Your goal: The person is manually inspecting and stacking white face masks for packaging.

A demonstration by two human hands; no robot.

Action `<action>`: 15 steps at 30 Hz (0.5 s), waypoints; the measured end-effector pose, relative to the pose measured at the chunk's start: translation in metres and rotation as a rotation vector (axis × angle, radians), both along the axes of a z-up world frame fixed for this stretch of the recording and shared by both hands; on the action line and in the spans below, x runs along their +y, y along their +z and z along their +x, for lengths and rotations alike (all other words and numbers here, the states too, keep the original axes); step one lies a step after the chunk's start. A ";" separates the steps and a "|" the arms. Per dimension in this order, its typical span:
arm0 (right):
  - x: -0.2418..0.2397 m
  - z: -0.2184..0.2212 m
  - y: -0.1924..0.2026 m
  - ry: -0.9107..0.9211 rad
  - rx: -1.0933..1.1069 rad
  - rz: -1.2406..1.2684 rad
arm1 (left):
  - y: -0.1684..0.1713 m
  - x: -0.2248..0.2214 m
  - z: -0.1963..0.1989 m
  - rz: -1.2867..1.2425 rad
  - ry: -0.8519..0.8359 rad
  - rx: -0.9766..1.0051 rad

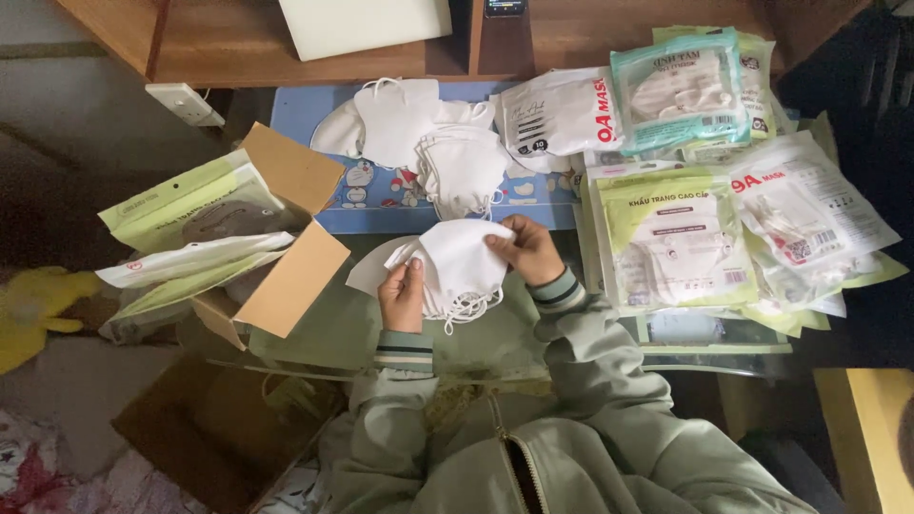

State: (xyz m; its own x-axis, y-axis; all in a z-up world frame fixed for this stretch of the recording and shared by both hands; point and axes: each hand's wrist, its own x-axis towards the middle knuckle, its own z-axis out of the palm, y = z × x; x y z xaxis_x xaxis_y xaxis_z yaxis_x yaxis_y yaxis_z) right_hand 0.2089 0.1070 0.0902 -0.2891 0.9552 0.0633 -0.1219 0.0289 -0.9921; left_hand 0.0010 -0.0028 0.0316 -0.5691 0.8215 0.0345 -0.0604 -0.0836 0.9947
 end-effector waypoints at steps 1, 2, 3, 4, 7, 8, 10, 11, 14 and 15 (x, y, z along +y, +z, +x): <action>0.001 -0.001 -0.008 0.005 -0.006 -0.004 | 0.000 0.000 0.001 0.001 0.010 -0.009; 0.002 -0.002 -0.017 0.011 -0.012 -0.009 | -0.001 -0.002 0.002 0.001 0.019 -0.019; -0.001 -0.004 -0.014 0.012 -0.012 -0.009 | 0.010 -0.004 0.004 0.001 0.020 -0.019; -0.003 -0.005 -0.012 0.019 -0.022 -0.019 | 0.021 -0.006 0.006 0.012 0.009 -0.014; -0.010 -0.011 -0.007 0.038 -0.022 -0.018 | 0.046 -0.009 0.013 0.034 -0.021 -0.007; -0.013 -0.013 -0.007 0.051 -0.011 -0.010 | 0.052 -0.010 0.015 0.044 -0.040 -0.004; -0.011 -0.015 -0.010 0.023 -0.005 0.004 | -0.011 -0.001 0.004 0.070 -0.022 0.034; -0.010 -0.016 -0.011 -0.006 0.002 0.017 | -0.042 0.003 -0.002 0.097 -0.006 0.072; 0.019 -0.004 -0.039 -0.167 0.021 0.074 | 0.064 -0.013 0.021 0.236 0.058 0.222; 0.015 -0.002 -0.042 -0.165 0.021 0.073 | 0.050 -0.015 0.023 0.235 0.060 0.223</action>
State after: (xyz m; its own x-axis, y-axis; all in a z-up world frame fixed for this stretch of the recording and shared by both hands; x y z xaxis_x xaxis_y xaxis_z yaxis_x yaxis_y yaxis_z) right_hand 0.2070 0.1216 0.0486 -0.1265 0.9823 0.1384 -0.1306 0.1218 -0.9839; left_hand 0.0242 -0.0178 0.0811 -0.5734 0.7417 0.3480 0.1685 -0.3088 0.9361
